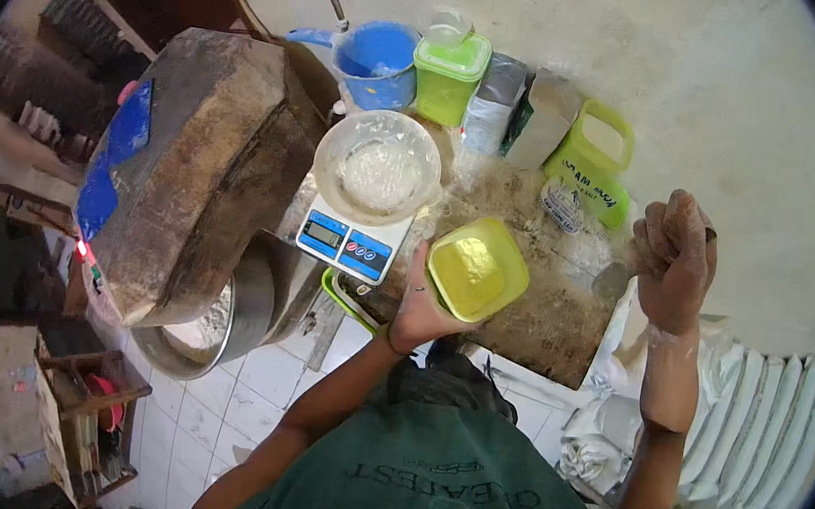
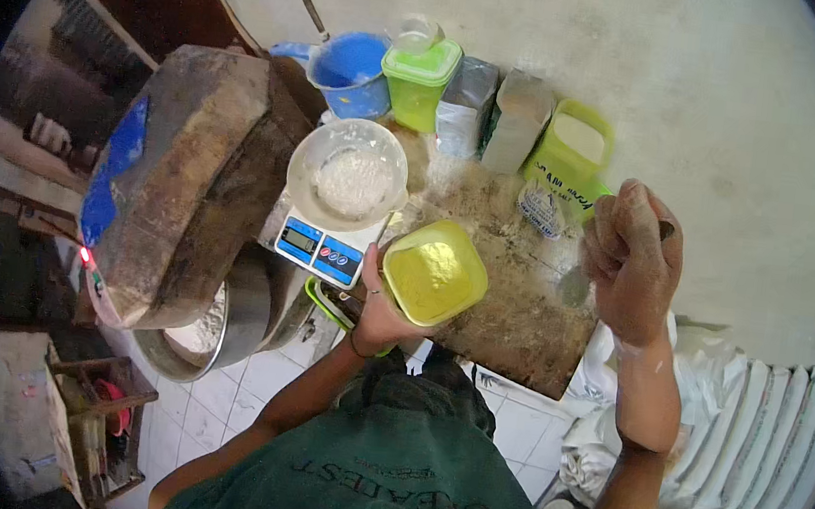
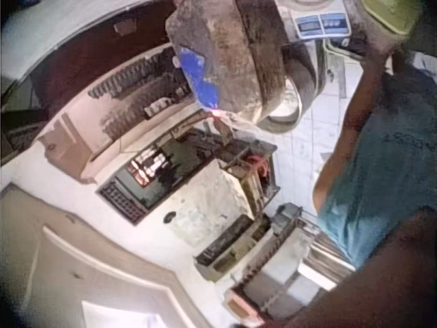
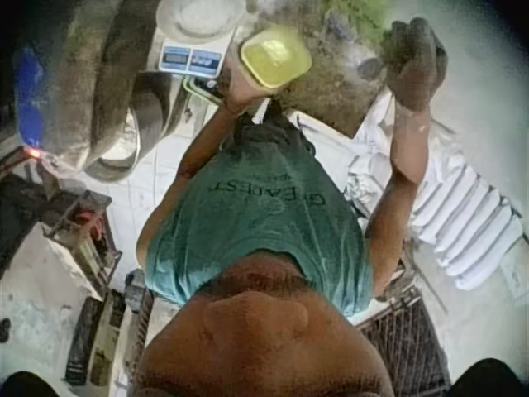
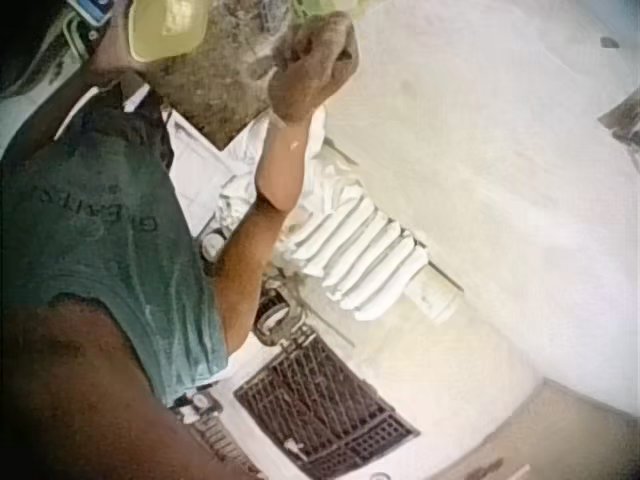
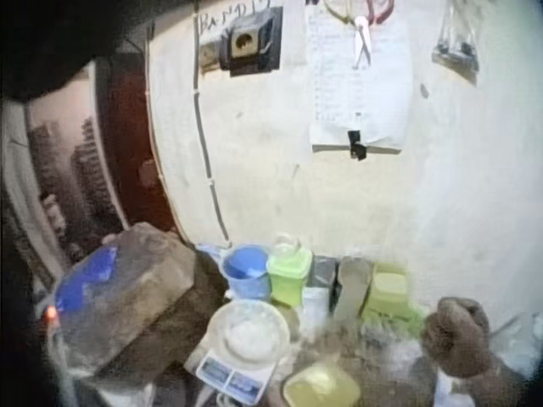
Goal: The person measures and combines various powders including flour, salt, and other ingredients into a container using a spoon and a digital scale. The person then pours the mixed ingredients into a larger industrial dough mixer.
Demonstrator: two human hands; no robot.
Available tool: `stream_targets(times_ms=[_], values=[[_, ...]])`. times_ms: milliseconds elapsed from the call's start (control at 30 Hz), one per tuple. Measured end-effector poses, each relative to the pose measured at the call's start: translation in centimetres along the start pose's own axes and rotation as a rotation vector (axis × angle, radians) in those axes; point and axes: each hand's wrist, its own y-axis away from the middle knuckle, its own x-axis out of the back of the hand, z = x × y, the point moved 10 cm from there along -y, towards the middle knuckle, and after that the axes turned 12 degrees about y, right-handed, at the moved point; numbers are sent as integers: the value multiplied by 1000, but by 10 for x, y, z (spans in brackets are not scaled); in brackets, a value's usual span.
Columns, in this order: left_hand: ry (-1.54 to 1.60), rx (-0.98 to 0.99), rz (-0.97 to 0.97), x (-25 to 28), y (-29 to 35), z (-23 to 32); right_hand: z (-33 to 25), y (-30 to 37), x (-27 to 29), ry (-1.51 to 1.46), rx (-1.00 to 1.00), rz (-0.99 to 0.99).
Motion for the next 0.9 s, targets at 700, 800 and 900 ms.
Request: stream_targets(times_ms=[700, 800, 900], values=[[-593, -51, -697, -54, -16, 50, 88, 92, -19, 472, 77, 169], [-755, -157, -687, -68, -9, 55, 125, 102, 1, 196, -56, 116], [-824, -35, -681, -84, -12, 48, 123, 108, 13, 236, -5, 150]])
